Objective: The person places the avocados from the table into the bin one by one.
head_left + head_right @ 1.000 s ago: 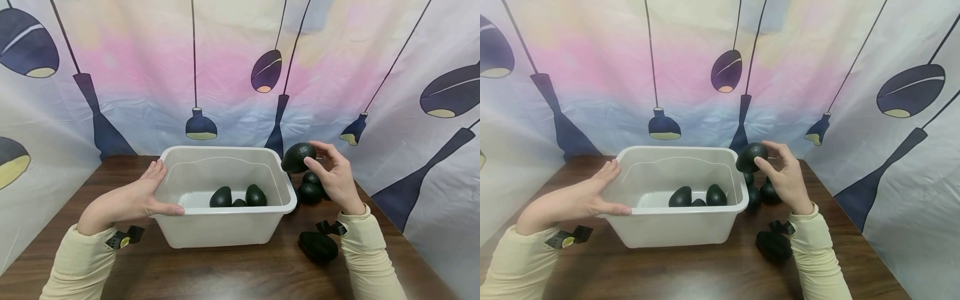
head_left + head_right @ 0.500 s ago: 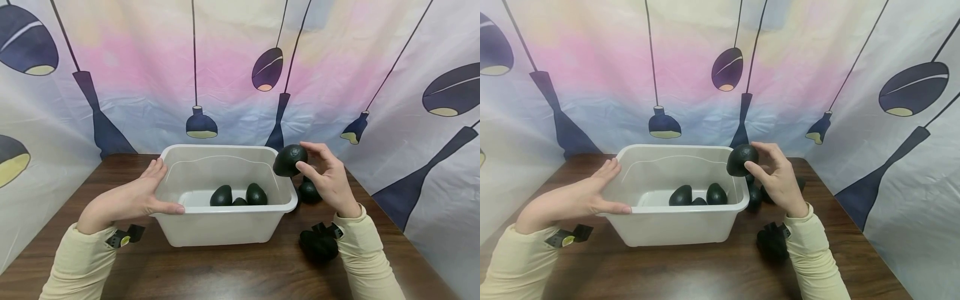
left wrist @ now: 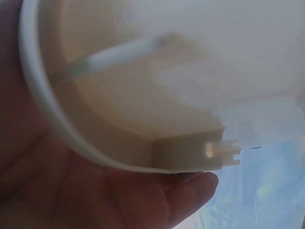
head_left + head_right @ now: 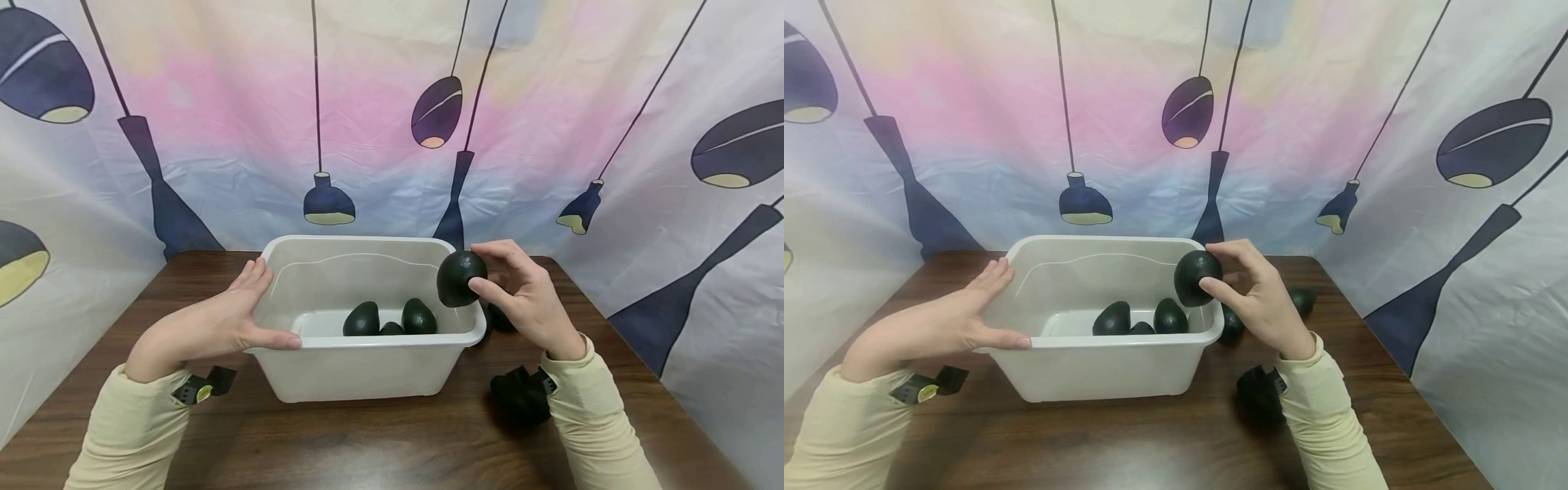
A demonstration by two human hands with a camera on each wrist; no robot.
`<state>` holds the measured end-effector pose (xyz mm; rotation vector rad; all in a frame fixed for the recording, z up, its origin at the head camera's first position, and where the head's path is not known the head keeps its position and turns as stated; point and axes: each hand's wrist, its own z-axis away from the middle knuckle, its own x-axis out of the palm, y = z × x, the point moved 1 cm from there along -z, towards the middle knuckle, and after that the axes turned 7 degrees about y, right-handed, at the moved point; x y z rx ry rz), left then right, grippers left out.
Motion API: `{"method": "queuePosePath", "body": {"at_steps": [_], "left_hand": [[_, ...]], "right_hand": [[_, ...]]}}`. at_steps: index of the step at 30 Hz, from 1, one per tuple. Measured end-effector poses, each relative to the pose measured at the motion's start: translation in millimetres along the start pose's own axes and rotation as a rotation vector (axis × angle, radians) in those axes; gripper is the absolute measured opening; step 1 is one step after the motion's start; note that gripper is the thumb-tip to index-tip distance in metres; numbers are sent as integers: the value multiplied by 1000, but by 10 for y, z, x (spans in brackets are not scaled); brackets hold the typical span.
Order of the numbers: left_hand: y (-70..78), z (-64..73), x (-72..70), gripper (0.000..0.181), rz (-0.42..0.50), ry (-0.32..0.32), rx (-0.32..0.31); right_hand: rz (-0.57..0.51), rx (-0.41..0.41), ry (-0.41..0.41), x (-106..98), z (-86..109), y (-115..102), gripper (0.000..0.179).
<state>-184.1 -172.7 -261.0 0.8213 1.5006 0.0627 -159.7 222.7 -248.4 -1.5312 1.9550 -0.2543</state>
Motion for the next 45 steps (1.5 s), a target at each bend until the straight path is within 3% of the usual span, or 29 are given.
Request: {"method": "queuePosePath", "body": {"at_steps": [7, 13, 18, 22, 25, 29, 34, 40, 45], "left_hand": [[8, 8, 6, 124, -13, 1, 2], [24, 13, 13, 124, -16, -4, 0], [26, 13, 21, 125, -24, -8, -5], [23, 14, 22, 126, -23, -13, -10], [23, 14, 25, 126, -19, -13, -10], [23, 13, 33, 125, -17, -12, -5], [19, 15, 31, 126, -16, -13, -8], [29, -3, 7, 127, -16, -18, -23], [19, -4, 2, 126, -11, -16, -10]], "right_hand": [[-7, 1, 0, -20, 9, 22, 42], [84, 24, 41, -165, 56, 210, 43], [155, 73, 41, -290, 84, 288, 41], [247, 179, 19, -393, 96, 351, 38], [346, 323, -58, -477, 115, 423, 42], [459, 496, -240, -586, 184, 548, 60], [520, 573, -430, -644, 331, 713, 72], [498, 658, -627, -589, 574, 792, 76], [452, 747, -717, -514, 747, 811, 83]]}}
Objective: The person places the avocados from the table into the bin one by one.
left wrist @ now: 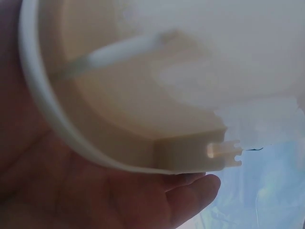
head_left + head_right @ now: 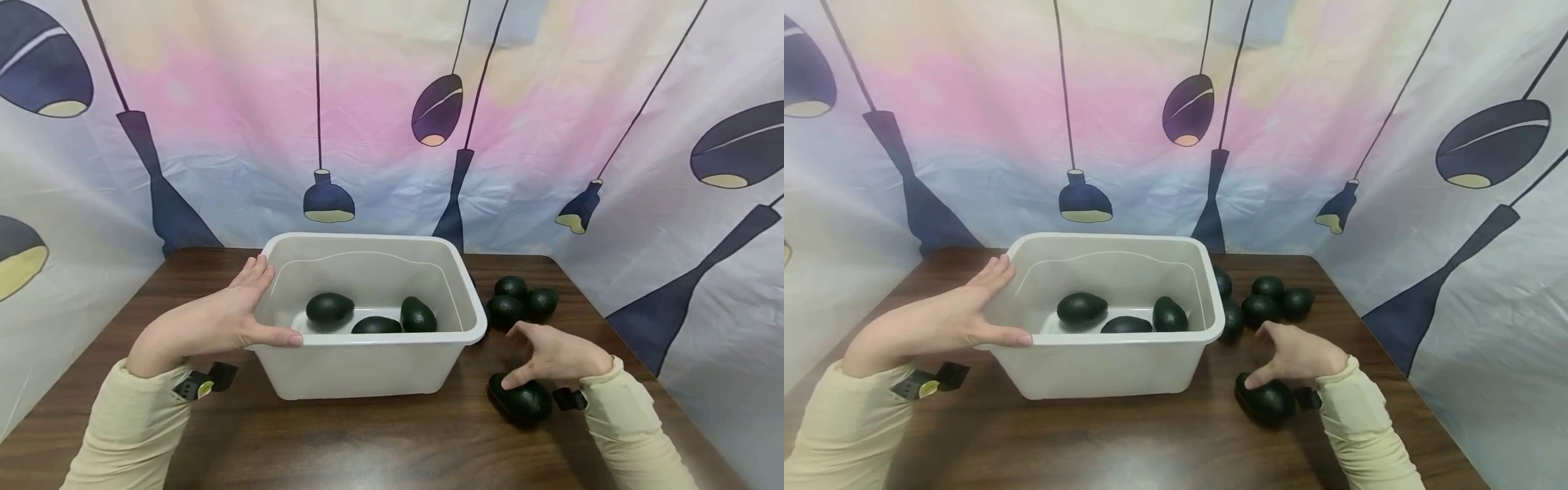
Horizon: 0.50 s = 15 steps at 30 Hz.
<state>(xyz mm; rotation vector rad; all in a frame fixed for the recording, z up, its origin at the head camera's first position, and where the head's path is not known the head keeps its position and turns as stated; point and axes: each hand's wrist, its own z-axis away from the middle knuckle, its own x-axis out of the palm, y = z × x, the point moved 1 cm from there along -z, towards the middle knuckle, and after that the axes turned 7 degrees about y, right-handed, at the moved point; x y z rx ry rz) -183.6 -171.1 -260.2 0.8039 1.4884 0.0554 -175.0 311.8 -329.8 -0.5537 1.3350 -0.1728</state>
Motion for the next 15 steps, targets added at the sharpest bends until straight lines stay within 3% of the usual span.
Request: {"method": "queuePosePath", "body": {"at_steps": [9, 15], "left_hand": [[-10, -20, 13, 124, 8, 0, 9], [-27, -23, 11, 124, -7, 4, 7]], "right_hand": [[-8, 48, -32, 112, 48, 21, 76], [-17, -18, -26, 77, 5, 10, 69]]}}
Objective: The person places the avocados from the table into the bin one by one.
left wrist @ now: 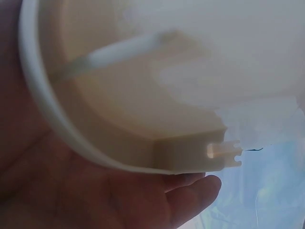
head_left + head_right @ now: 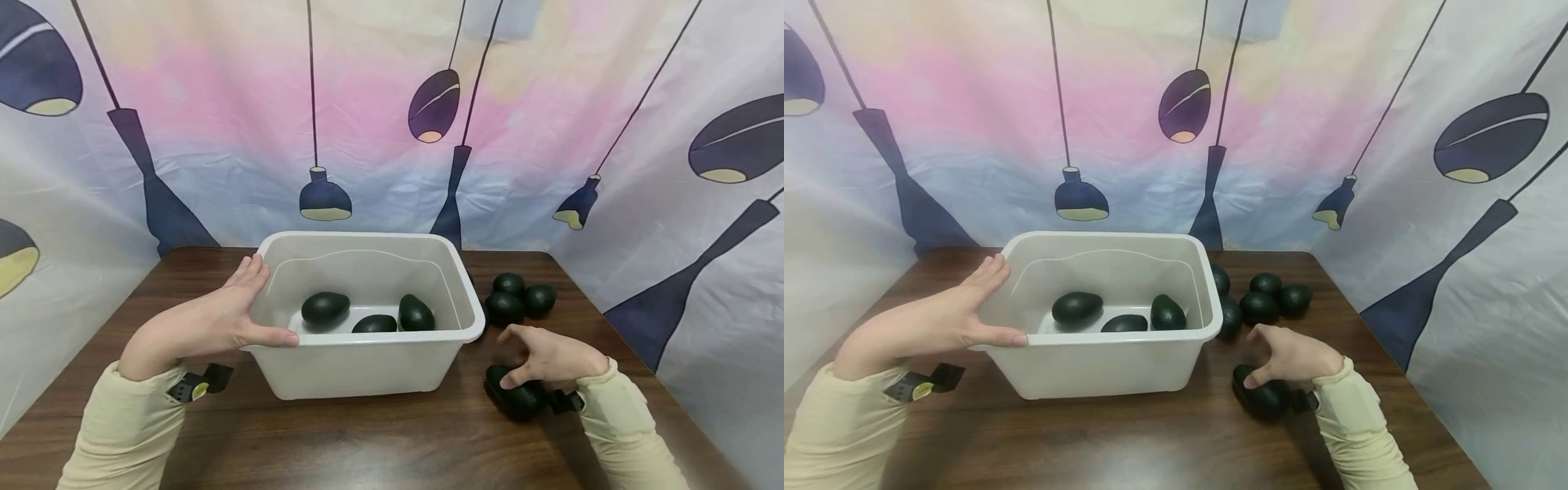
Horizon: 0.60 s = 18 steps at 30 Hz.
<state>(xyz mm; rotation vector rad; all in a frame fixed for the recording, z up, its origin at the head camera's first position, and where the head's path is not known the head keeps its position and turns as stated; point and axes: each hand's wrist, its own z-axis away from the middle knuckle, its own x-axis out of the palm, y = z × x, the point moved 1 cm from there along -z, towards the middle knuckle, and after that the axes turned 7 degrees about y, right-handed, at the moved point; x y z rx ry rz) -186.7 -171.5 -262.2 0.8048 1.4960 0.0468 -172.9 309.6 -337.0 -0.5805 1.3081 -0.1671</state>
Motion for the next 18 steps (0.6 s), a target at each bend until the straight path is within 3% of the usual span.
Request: {"method": "queuePosePath", "body": {"at_steps": [9, 14, 18], "left_hand": [[4, 15, -13, 125, 4, 1, -2], [17, 25, -20, 125, 7, 2, -3], [39, 32, -18, 124, 9, 4, 5]], "right_hand": [[-18, -88, 176, -201, -40, -74, 59], [-1, -119, 367, -409, -27, -152, 60], [-48, -145, 542, -604, 5, -249, 56]]}}
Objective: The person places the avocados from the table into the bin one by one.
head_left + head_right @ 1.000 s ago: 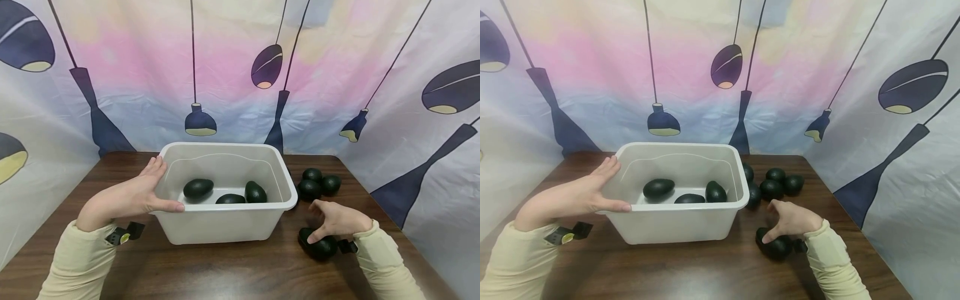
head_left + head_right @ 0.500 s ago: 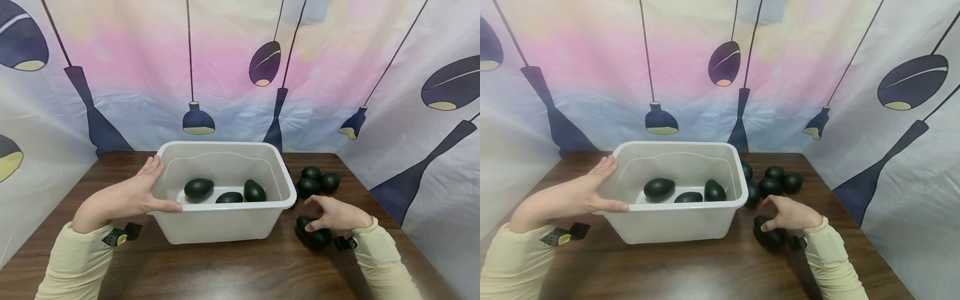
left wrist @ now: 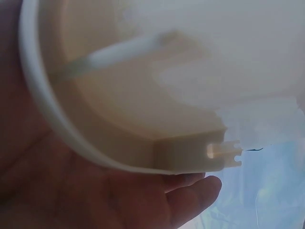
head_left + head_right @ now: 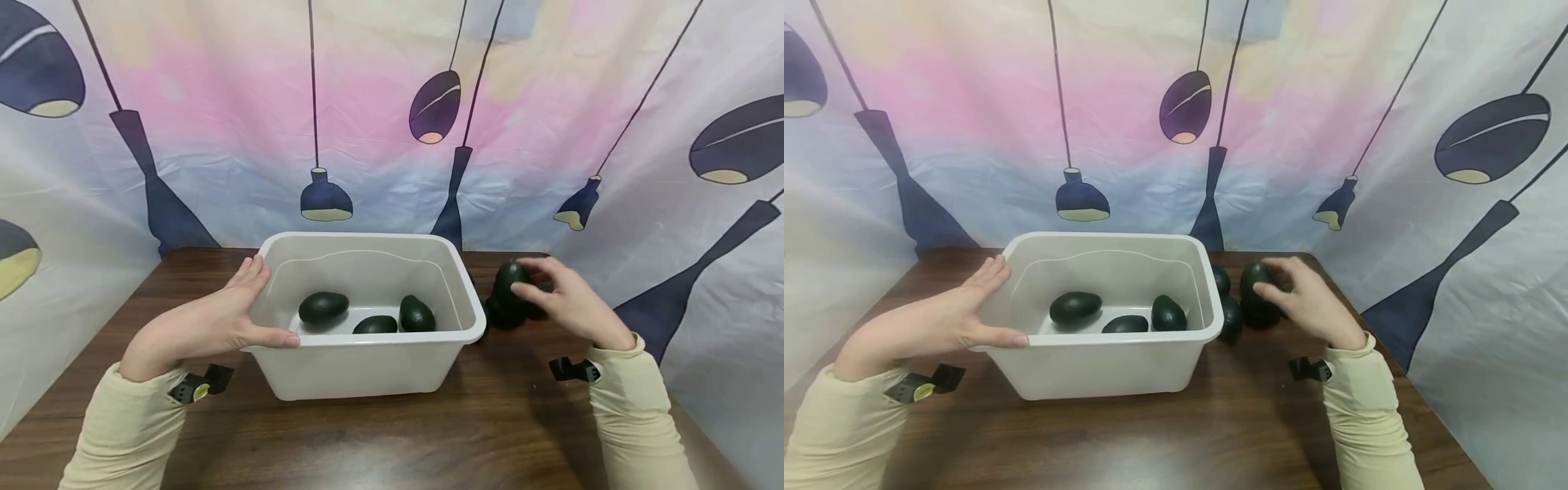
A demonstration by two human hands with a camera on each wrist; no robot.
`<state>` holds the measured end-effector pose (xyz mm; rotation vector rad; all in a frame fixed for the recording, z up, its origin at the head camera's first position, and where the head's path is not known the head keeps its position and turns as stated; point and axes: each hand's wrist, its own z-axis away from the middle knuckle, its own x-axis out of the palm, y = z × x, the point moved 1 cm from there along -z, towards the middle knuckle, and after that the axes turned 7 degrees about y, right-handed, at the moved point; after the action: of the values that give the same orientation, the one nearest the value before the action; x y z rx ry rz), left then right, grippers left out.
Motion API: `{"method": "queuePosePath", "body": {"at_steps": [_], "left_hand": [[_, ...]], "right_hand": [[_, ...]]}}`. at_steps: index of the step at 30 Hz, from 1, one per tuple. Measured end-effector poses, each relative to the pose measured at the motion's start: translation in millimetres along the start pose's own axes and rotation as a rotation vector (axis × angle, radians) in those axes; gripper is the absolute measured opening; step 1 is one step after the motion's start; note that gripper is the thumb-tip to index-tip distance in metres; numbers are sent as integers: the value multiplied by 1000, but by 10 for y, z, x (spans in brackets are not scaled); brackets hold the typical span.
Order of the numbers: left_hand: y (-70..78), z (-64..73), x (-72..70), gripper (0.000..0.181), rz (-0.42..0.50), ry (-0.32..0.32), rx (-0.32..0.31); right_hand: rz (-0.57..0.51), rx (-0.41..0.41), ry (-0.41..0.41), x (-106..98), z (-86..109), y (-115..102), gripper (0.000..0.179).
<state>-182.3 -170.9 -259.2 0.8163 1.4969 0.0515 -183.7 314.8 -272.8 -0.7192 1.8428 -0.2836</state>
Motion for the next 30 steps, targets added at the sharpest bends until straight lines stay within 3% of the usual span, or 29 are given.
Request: {"method": "queuePosePath", "body": {"at_steps": [7, 11, 14, 16, 19, 30], "left_hand": [[56, -29, 39, 125, -16, -15, 1], [96, -66, 81, 126, -11, -25, 8], [119, -83, 110, 127, -6, -28, 16], [126, -92, 121, 128, -5, -31, 18], [128, -101, 115, 128, -11, -33, 20], [108, -131, 130, 130, 2, -38, -6]], "right_hand": [[-175, 7, 409, -249, -23, -188, 48], [-485, -23, 628, -276, 27, -273, 42], [-731, -79, 734, -268, 47, -326, 39], [-826, -113, 770, -265, 52, -357, 39], [-872, -141, 780, -262, 52, -394, 39], [-744, -129, 688, -138, 20, -498, 39]]}}
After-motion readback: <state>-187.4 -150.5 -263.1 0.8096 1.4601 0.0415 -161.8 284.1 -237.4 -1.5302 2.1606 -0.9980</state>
